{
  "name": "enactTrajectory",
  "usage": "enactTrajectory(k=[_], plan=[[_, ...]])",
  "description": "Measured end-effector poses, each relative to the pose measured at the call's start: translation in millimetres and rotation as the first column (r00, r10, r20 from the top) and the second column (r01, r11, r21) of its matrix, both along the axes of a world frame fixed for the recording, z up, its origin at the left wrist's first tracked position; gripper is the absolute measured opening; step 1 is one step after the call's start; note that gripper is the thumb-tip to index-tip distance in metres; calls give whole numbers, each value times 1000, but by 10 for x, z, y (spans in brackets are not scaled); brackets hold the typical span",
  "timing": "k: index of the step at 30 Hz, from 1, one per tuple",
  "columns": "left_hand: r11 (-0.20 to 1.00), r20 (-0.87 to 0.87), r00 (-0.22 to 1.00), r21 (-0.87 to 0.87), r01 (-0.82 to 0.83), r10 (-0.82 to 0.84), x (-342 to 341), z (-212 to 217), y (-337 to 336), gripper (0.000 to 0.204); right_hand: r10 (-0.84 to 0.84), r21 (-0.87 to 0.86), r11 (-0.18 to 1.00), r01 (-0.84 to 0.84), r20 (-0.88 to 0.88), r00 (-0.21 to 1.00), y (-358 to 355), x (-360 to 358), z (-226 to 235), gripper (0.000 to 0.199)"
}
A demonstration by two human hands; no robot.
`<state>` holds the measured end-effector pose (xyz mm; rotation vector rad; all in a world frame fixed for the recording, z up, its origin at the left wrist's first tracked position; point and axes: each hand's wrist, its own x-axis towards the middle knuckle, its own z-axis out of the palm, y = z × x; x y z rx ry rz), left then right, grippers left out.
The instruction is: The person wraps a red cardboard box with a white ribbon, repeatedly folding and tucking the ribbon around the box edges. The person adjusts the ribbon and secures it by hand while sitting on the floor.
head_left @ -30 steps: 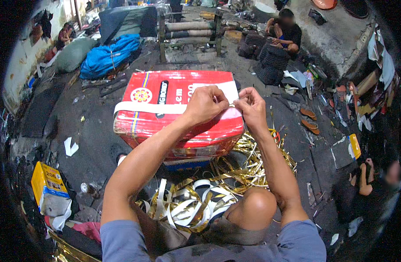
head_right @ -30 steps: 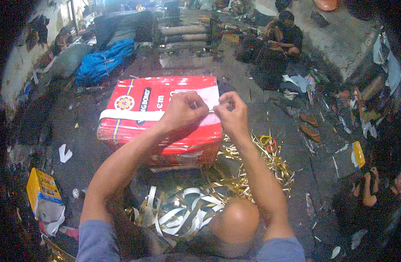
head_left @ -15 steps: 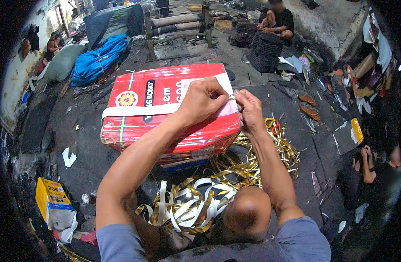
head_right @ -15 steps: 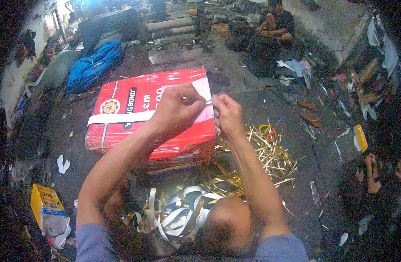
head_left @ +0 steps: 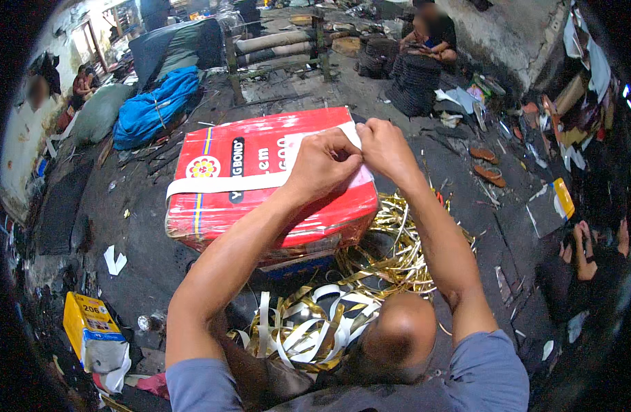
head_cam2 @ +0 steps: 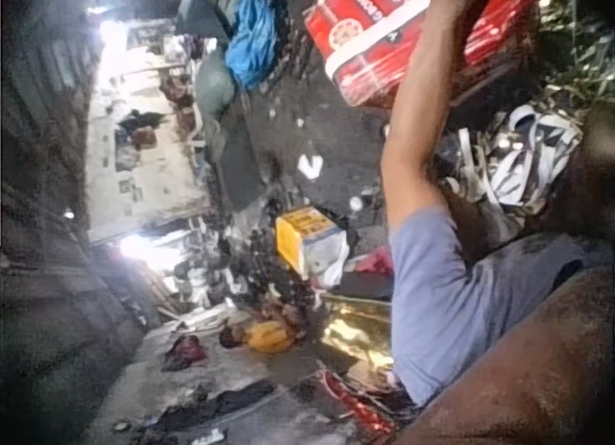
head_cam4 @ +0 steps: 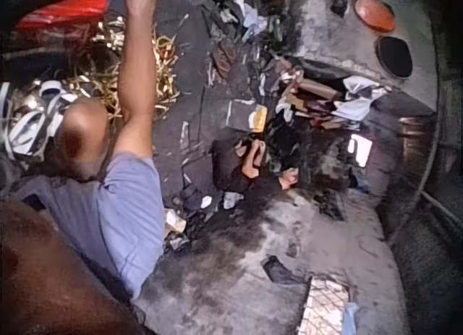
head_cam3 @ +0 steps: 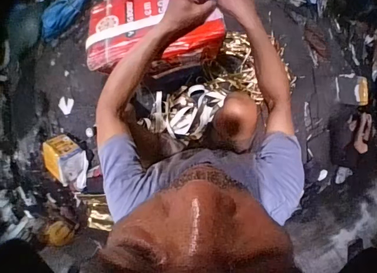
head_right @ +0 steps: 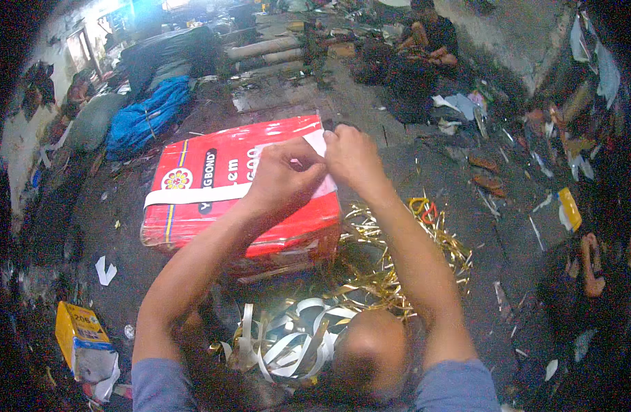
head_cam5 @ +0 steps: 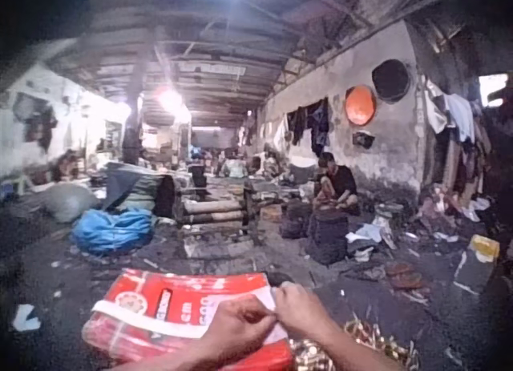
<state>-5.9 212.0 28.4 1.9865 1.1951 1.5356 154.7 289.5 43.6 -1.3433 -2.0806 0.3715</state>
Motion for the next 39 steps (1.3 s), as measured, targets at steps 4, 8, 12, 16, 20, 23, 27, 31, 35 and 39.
enactTrajectory(k=[4,8,12,16,20,23,27,31,35,39], plan=[[995,25,1000,-99,0,3,-32,-8,-36,9,26,-33,999,-30,-117,993,20,-1,-274,38],[993,2,1000,-118,11,-11,-22,22,-22,9,-35,-197,979,-49,-400,916,59,15,-766,35],[986,-9,1000,-166,-6,4,-40,27,-40,7,-47,-265,956,-125,-562,826,52,-24,-1418,30],[986,34,999,-165,16,-11,-27,-5,34,7,-16,-140,988,-69,-528,849,174,68,-2422,20],[987,26,999,-159,33,-30,45,28,89,5,-85,-236,970,-59,-559,825,267,180,-2903,21],[988,-25,1000,-150,-22,19,-34,-24,35,5,-87,-188,982,-26,-567,819,23,100,-2971,25],[979,46,999,-203,11,-2,-42,-14,44,4,-168,-324,946,30,-405,899,-107,329,-3516,27],[984,17,999,-177,34,-32,19,38,25,6,-230,-398,901,170,-108,967,-187,549,-4276,28],[977,32,999,-215,7,0,-16,-6,35,3,-203,-377,878,294,262,943,-310,736,-4953,31],[981,78,996,-182,63,-50,45,-31,39,5,-357,-435,810,393,166,919,-449,817,-4916,31]])
